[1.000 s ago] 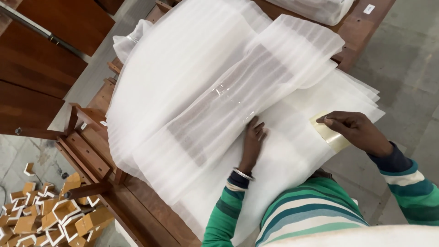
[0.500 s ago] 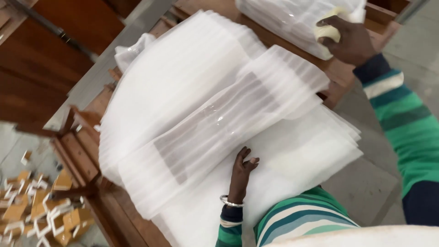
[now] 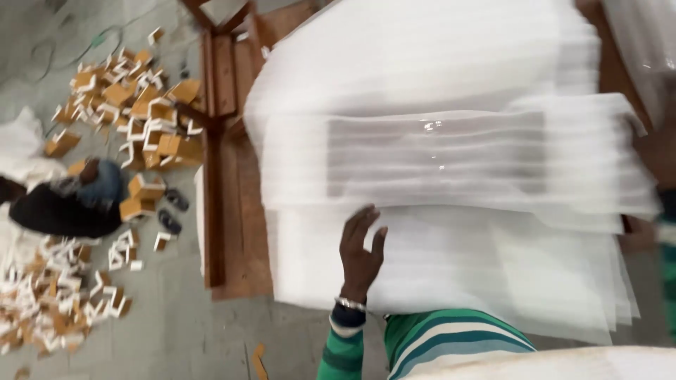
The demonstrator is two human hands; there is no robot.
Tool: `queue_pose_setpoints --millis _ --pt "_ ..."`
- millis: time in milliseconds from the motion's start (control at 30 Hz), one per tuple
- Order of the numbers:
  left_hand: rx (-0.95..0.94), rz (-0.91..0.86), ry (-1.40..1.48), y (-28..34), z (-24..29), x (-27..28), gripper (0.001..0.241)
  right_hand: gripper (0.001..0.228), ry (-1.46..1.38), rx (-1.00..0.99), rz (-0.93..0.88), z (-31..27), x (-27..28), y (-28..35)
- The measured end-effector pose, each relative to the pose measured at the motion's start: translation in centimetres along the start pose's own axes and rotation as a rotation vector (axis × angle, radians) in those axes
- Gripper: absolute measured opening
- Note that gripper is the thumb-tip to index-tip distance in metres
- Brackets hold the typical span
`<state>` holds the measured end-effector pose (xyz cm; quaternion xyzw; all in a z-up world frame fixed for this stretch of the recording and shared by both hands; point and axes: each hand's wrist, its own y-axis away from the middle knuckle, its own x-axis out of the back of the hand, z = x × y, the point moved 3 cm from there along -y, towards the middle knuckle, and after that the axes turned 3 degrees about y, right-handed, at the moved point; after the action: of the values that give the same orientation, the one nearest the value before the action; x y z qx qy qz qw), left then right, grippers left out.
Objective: The person wraps wooden furniture frame components in white foam sheeting on a workbench, folds the foam over each part, and secures the wrap with strips of clear tape pulled from a tape roll. They handle one frame piece at a time, tucking the foam edges around the wood before taping.
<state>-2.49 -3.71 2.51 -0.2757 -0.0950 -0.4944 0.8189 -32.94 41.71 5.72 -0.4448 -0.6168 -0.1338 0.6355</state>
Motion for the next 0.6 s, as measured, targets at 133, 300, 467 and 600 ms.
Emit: queue_pose_setpoints --millis 133,300,467,600 --pt "-0.138 0.110 -0.218 -3.1 -2.1 1.6 0.043 0.055 -0.114 0.121 0.071 -22.3 -4.0 -7.3" --pt "-0.061 0.071 -0.514 -4.5 -6.8 1.4 0.075 0.054 -0.384 0.416 -0.155 -36.9 -10.0 -15.0" --pt "0.010 0.057 -0.513 -4.2 -6.3 1.2 0.082 0.069 -0.378 0.209 -0.281 -41.7 -19.6 -24.8" --pt "0.028 0.056 -0.427 -4.0 -6.3 1.7 0.085 0.083 -0.210 0.038 -0.469 -42.7 -25.3 -27.5"
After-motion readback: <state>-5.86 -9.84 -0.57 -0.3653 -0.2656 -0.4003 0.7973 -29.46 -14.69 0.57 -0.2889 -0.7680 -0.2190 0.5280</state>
